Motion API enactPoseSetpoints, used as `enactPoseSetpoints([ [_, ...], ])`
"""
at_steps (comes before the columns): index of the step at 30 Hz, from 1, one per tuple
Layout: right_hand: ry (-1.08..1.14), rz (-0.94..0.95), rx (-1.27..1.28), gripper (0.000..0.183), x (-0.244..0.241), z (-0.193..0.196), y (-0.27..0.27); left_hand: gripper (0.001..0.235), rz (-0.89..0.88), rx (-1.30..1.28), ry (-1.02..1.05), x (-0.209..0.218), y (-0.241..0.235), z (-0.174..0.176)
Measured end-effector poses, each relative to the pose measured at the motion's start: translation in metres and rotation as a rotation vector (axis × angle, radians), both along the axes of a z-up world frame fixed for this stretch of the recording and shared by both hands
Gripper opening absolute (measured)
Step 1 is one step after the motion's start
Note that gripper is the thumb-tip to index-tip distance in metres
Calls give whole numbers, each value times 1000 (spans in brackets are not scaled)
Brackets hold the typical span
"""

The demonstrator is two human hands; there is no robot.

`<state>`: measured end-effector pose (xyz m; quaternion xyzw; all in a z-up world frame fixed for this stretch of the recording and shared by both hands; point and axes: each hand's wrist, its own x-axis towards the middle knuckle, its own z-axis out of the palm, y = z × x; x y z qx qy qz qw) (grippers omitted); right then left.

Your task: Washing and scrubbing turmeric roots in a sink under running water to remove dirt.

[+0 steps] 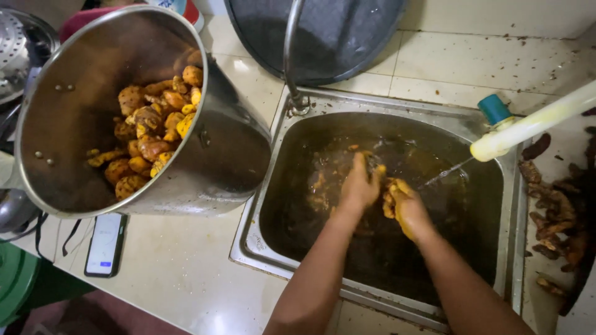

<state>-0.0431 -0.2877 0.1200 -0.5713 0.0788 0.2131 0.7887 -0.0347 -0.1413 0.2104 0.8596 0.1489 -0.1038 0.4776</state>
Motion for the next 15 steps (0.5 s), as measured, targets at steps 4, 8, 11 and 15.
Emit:
enactPoseSetpoints([
  [4,-48,-42,-71,26,4,10,-9,47,-125,36,-56,-5,-19,-5],
  [8,-74,-9,34,25,1,50,-10,54,-17,166,112,10,9,-68],
  [11,-46,-83,-60,19,15,31,-24,72,-90,412,174,-3,26,-80],
  [15,-59,-66,-280,21,26,1,-34,92,-186,457,294,16,19,-104],
])
